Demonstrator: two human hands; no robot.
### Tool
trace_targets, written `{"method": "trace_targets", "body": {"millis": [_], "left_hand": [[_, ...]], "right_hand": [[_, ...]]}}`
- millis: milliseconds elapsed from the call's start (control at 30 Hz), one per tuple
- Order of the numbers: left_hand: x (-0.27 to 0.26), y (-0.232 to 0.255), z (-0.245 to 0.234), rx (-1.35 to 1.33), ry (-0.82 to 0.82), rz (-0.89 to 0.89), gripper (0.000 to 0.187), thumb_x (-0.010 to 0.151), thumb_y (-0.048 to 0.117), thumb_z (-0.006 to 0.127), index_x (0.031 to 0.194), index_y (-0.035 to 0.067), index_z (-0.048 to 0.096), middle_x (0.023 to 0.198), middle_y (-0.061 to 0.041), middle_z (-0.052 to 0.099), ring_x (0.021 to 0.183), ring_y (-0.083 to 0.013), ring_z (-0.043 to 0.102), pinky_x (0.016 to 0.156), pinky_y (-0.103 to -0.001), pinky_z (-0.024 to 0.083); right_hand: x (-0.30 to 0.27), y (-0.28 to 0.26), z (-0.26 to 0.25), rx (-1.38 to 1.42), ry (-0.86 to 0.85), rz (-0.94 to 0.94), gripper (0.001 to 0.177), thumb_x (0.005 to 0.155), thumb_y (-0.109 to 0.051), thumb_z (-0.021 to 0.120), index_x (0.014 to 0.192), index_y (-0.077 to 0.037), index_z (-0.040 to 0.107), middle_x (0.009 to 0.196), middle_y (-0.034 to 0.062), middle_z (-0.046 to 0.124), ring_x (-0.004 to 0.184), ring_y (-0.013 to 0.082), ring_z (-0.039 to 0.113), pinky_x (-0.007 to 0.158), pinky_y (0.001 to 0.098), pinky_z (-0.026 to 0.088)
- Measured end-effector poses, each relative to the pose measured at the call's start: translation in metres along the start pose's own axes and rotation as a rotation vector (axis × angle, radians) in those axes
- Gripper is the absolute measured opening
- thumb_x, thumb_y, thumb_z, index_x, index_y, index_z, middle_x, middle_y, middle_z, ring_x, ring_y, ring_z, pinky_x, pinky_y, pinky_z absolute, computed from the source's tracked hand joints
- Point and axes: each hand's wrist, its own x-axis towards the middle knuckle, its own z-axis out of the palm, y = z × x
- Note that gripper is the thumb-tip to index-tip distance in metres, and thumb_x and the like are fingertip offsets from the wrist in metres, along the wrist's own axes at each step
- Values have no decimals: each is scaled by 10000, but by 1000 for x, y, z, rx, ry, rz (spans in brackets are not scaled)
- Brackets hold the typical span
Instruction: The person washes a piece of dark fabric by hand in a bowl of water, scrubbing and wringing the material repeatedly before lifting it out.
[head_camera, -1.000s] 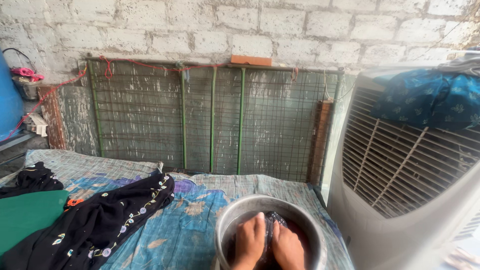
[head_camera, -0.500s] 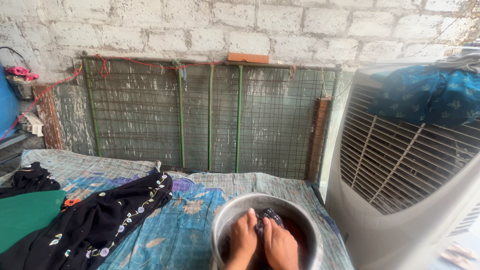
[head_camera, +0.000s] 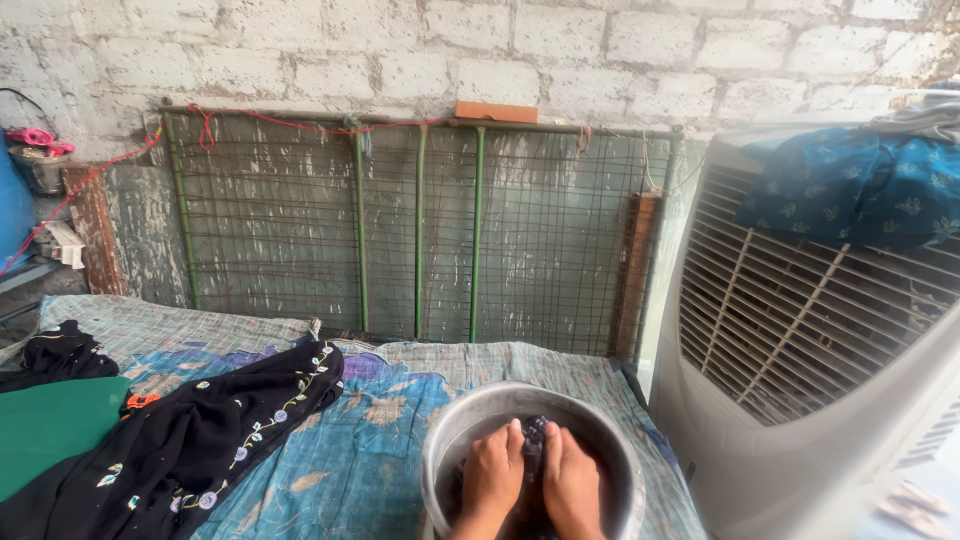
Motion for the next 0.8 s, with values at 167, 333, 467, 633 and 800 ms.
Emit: {"method": "trace_targets", "body": {"millis": [167,333,467,633,800], "left_hand": [[-4,-3,6,195,-188,-57,436,1054,333,463,808,58,697,786,-238,707,760,-465,682,700,-544,533],[-4,-14,7,73,-86,105,361,997,282,472,873,43,712,787,-241,714,753,-466,695,652,-546,535],[1,-24,10,-63,11,-2,437,1028,306,450,781,24,675,712,-216,708,693,-420,719,634,-498,543],[2,-31,9,-94,159,45,478,1050,295,430,737,9,652,685,-226,685,655,-428,682,612,-516,496],[1,-17,7,75,28,-103,422,1014,353,469,822,56,699,730,-225,708,720,-442,703,646,-529,527]], "right_hand": [[-7,-18,-18,177,146,-102,418,1036,-403,453,875,-33,564,763,261,625,695,464,595,652,480,496],[-12,-25,-15,-22,36,-12,456,1018,-468,424,921,-81,644,827,228,715,841,461,674,723,527,508],[-8,-12,-2,-179,-76,78,481,1009,-508,350,1137,-198,695,981,219,737,967,462,682,844,544,530],[4,18,9,-342,-244,198,550,1051,-553,320,1206,-212,724,1112,213,744,1075,422,693,951,525,533],[-2,3,5,-183,-145,103,475,1003,-499,389,1193,-194,700,1035,224,743,1018,442,688,891,523,535]]}}
